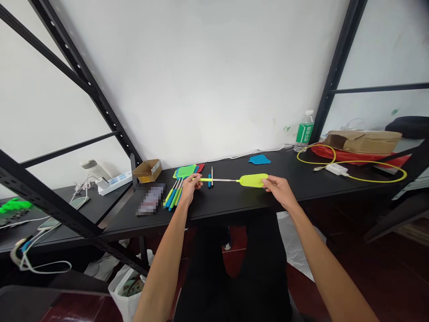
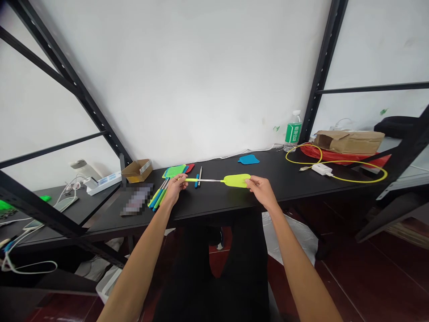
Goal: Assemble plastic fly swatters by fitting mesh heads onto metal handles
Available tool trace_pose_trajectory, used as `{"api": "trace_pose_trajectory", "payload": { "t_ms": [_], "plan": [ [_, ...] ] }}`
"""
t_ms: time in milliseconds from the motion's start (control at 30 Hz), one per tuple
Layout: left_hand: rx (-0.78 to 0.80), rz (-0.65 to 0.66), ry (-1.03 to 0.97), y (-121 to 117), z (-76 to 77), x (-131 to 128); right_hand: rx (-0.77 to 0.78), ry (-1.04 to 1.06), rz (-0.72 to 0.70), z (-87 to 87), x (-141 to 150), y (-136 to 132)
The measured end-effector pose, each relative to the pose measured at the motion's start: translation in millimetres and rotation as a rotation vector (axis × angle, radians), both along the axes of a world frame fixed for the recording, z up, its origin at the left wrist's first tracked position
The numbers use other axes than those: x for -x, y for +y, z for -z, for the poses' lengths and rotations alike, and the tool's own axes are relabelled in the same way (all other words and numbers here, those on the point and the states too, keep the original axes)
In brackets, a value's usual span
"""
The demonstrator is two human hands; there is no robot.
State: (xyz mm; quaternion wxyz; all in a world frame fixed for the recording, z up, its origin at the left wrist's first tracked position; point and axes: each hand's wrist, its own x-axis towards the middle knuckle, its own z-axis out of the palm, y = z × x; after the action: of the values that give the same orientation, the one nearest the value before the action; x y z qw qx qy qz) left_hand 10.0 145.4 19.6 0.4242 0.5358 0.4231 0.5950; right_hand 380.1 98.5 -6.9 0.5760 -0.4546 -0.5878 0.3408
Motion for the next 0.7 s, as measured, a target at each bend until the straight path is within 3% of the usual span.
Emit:
{"api": "trace_pose_trajectory", "payload": {
  "t_ms": [167,700],
  "plan": [
    [0.008,0.011,0.001,-1,-0.3,0,0.027,0.079,0.041,-0.9,2,0],
    [0.055,-0.063,-0.050,3,1.2,1,0.045,0.075,-0.075,-13.0,-1,-12]
  ]
}}
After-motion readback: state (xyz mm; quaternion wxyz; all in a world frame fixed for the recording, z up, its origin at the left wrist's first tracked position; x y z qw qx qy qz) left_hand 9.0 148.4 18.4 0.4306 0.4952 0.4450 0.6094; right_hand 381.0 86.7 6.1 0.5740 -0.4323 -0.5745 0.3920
